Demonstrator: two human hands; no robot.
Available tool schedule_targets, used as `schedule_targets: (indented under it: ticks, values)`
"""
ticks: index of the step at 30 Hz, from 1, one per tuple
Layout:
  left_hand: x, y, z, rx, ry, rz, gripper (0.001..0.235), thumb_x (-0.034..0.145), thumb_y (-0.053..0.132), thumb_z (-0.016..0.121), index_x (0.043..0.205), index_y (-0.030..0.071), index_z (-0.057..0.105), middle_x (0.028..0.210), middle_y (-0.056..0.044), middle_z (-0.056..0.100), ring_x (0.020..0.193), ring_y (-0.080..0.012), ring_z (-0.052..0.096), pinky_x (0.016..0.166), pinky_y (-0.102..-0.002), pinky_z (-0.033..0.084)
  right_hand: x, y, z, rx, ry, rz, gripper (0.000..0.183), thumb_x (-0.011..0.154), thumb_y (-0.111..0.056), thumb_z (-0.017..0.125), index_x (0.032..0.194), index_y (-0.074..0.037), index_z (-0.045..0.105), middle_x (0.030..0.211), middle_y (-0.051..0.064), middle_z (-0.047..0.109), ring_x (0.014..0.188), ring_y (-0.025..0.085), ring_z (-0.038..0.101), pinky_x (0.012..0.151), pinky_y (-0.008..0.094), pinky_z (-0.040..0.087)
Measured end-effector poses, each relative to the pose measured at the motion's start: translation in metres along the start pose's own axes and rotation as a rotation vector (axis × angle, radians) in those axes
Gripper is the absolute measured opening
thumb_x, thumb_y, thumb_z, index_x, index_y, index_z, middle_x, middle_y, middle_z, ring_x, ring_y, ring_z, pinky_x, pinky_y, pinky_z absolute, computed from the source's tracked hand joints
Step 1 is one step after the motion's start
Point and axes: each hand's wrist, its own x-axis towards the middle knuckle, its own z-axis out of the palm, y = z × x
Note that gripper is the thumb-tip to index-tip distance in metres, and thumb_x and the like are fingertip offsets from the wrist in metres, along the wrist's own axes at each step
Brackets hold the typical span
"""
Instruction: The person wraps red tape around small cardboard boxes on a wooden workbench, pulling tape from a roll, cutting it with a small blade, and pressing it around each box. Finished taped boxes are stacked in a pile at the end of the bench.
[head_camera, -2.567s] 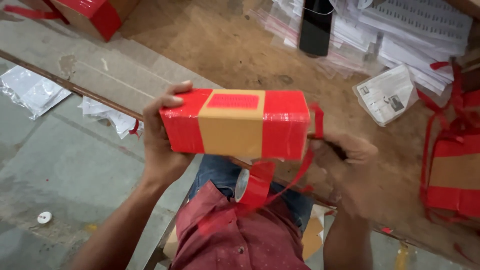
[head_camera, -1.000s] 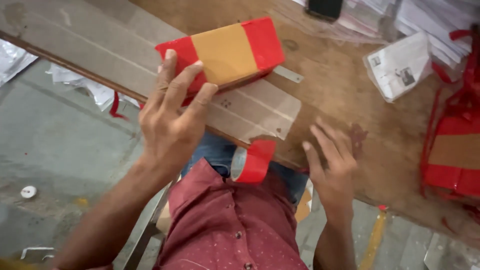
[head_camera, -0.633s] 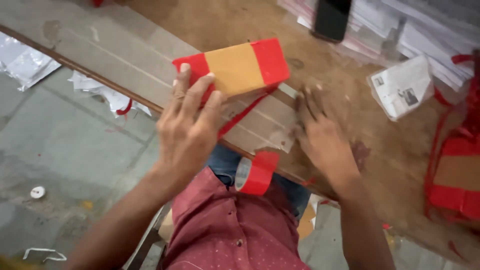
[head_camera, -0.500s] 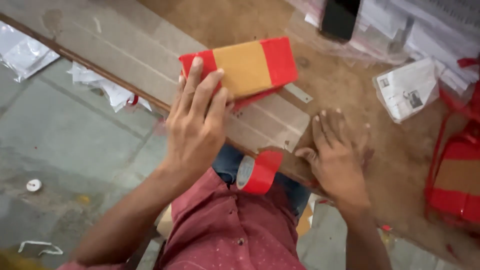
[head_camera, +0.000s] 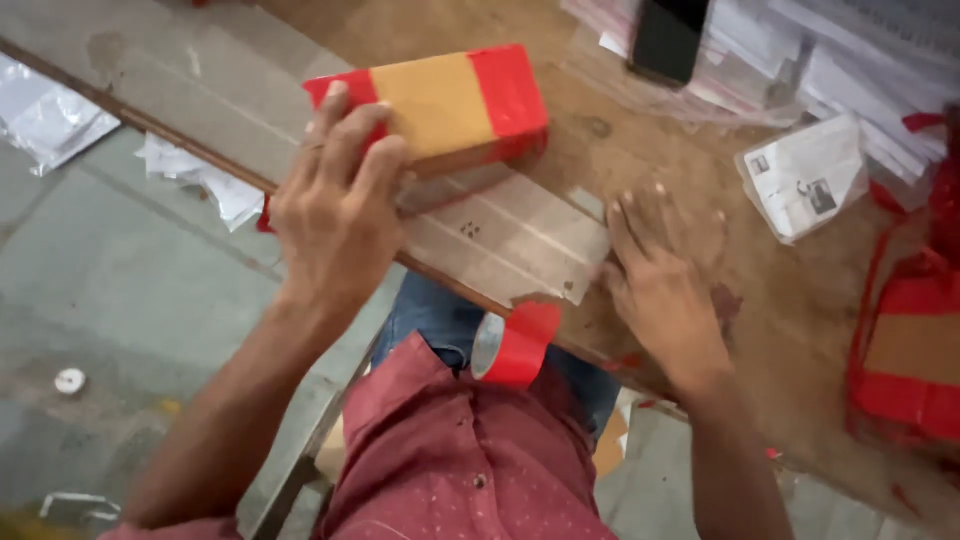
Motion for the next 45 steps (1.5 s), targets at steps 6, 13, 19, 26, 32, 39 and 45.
schedule_targets:
  ticks: [6, 13, 19, 26, 32, 39, 45]
  values:
    - [-0.003, -0.002, 0.004, 0.135, -0.051, 0.038, 0.029, 0.098, 0.006, 0.069, 0.124, 0.016, 0.076, 0.139, -0.013, 0.063, 0.143, -0.0354, 0.051, 0.124, -0.062, 0.029, -0.074, -0.02, -0.01, -0.065, 0.021, 0.054, 0.075, 0.084, -0.046, 0.069, 0.145, -0.004, 0.055, 0.151, 0.013, 0.055, 0.15, 0.034, 0.039, 0.12, 0.07, 0.011]
    - [-0.009, 0.02, 0.025, 0.166, -0.027, 0.153, 0.034, 0.094, 0.011, 0.067, 0.127, 0.003, 0.072, 0.146, -0.013, 0.06, 0.144, -0.0321, 0.05, 0.124, -0.059, 0.028, -0.108, -0.044, 0.002, -0.085, 0.169, 0.087, 0.059, 0.084, -0.032, 0.076, 0.131, 0.001, 0.066, 0.137, 0.016, 0.065, 0.136, 0.032, 0.055, 0.123, 0.061, 0.019]
    - [-0.004, 0.022, 0.022, 0.093, 0.023, 0.112, 0.039, 0.094, 0.01, 0.071, 0.133, 0.002, 0.068, 0.141, -0.01, 0.059, 0.133, -0.0266, 0.054, 0.119, -0.048, 0.038, -0.111, -0.058, 0.009, 0.01, 0.355, 0.029, 0.034, 0.082, -0.005, 0.076, 0.115, 0.002, 0.072, 0.123, 0.016, 0.072, 0.12, 0.031, 0.065, 0.118, 0.053, 0.037]
    - [0.002, 0.027, 0.029, 0.058, 0.052, 0.029, 0.033, 0.098, 0.011, 0.073, 0.129, 0.003, 0.067, 0.133, -0.008, 0.057, 0.123, -0.0252, 0.053, 0.116, -0.045, 0.04, -0.107, -0.044, 0.007, 0.247, 0.48, 0.062, 0.026, 0.083, 0.01, 0.062, 0.106, 0.001, 0.07, 0.11, 0.014, 0.074, 0.108, 0.034, 0.071, 0.104, 0.047, 0.055]
    - [0.0, 0.037, 0.03, 0.076, 0.035, -0.015, 0.034, 0.092, 0.01, 0.068, 0.125, 0.004, 0.067, 0.137, -0.008, 0.054, 0.131, -0.027, 0.05, 0.116, -0.045, 0.037, -0.078, -0.051, -0.022, 0.437, 0.549, 0.179, 0.015, 0.096, 0.003, 0.074, 0.11, -0.001, 0.07, 0.102, 0.012, 0.072, 0.093, 0.023, 0.072, 0.084, 0.029, 0.056]
    - [0.001, 0.035, 0.027, 0.076, 0.043, 0.022, 0.032, 0.092, 0.013, 0.068, 0.123, 0.005, 0.067, 0.136, -0.007, 0.055, 0.13, -0.0257, 0.051, 0.114, -0.045, 0.037, -0.026, -0.056, -0.064, 0.486, 0.45, 0.245, 0.015, 0.09, 0.002, 0.079, 0.104, 0.004, 0.074, 0.09, 0.014, 0.073, 0.063, 0.018, 0.055, 0.06, 0.028, 0.043]
    - [0.002, 0.033, 0.027, 0.062, 0.019, 0.026, 0.03, 0.096, 0.012, 0.068, 0.124, 0.003, 0.067, 0.137, -0.007, 0.054, 0.131, -0.0264, 0.05, 0.115, -0.046, 0.037, -0.013, -0.044, -0.059, 0.534, 0.47, 0.01, 0.02, 0.1, -0.003, 0.08, 0.119, -0.002, 0.073, 0.096, 0.01, 0.072, 0.081, 0.014, 0.067, 0.075, 0.025, 0.051]
